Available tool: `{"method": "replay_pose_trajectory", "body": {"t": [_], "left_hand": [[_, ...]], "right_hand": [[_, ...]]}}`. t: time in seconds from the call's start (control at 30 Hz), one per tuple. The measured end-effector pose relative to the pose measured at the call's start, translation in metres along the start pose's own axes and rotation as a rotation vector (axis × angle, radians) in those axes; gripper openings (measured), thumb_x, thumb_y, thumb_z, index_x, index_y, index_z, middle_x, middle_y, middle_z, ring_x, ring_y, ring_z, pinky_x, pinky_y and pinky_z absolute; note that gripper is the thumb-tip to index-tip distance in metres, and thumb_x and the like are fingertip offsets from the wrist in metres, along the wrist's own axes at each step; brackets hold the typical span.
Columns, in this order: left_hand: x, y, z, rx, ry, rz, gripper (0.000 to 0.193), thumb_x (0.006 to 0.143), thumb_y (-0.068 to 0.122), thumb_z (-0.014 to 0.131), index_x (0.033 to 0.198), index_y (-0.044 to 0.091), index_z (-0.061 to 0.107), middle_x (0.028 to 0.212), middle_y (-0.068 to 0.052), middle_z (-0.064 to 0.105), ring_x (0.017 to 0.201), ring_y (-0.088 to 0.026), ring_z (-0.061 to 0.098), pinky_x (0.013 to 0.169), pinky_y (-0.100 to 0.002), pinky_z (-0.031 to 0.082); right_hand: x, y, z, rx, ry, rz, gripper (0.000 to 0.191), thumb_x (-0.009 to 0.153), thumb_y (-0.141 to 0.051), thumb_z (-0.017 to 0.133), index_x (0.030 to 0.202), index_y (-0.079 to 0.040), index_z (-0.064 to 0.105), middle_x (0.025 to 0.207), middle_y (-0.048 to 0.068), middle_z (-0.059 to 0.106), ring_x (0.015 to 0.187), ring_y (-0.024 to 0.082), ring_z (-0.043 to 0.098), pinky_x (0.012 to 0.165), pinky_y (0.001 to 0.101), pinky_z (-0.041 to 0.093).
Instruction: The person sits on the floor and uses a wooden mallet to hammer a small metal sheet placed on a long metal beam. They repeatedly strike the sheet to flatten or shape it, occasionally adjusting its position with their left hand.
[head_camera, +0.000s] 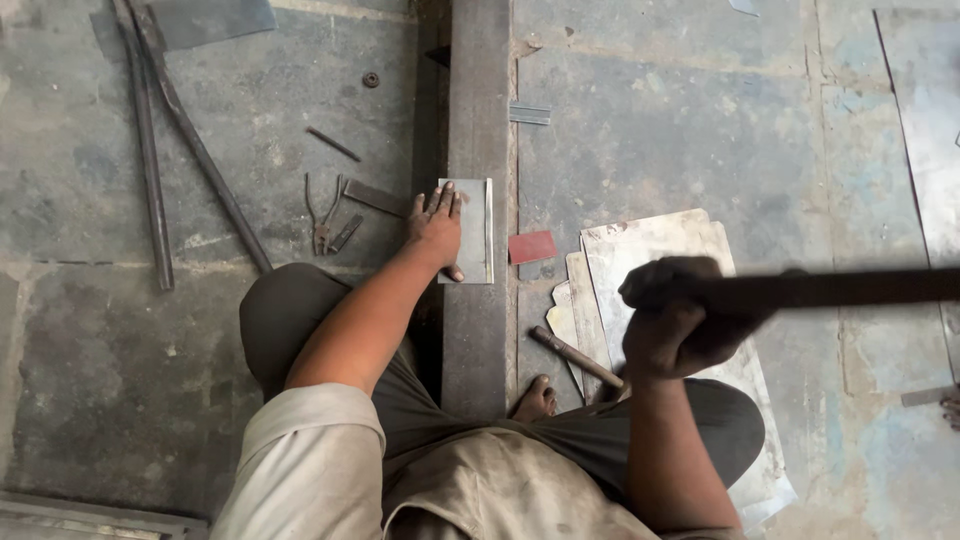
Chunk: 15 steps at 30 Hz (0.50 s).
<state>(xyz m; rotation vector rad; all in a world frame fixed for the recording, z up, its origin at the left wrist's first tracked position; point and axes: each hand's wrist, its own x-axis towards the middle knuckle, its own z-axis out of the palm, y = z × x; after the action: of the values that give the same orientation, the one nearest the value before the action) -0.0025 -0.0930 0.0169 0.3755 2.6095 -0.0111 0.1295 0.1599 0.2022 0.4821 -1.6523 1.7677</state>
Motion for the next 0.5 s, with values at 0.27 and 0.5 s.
{"method": "replay_pose_trajectory", "body": {"t": [0.27, 0.5], "left_hand": [[0.009, -0.002, 0.009, 0.031, -0.048, -0.004, 0.146, 0.061, 0.05, 0.097, 0.163, -0.002, 0.005, 0.173, -0.018, -0.001, 0.16, -0.031, 0.001, 0.126, -0.052, 0.005], [0.009, -0.002, 0.005, 0.032, -0.077, -0.021, 0.152, 0.057, 0.052, 0.098, 0.163, 0.0, 0.003, 0.173, -0.016, -0.004, 0.159, -0.03, 0.0, 0.125, -0.051, 0.005]], "right_hand": [[-0.068, 0.092, 0.049, -0.464, -0.264, 1.088, 0.055, 0.105, -0.025, 0.053, 0.157, -0.014, 0.041, 0.062, 0.004, 0.049, 0.047, 0.012, 0.044, 0.041, 0.0305, 0.039], [0.036, 0.008, 0.03, 0.054, -0.029, 0.548, 0.026, 0.113, -0.025, 0.058, 0.115, 0.001, 0.056, 0.08, 0.007, 0.059, 0.057, 0.015, 0.052, 0.047, 0.0296, 0.04]]}}
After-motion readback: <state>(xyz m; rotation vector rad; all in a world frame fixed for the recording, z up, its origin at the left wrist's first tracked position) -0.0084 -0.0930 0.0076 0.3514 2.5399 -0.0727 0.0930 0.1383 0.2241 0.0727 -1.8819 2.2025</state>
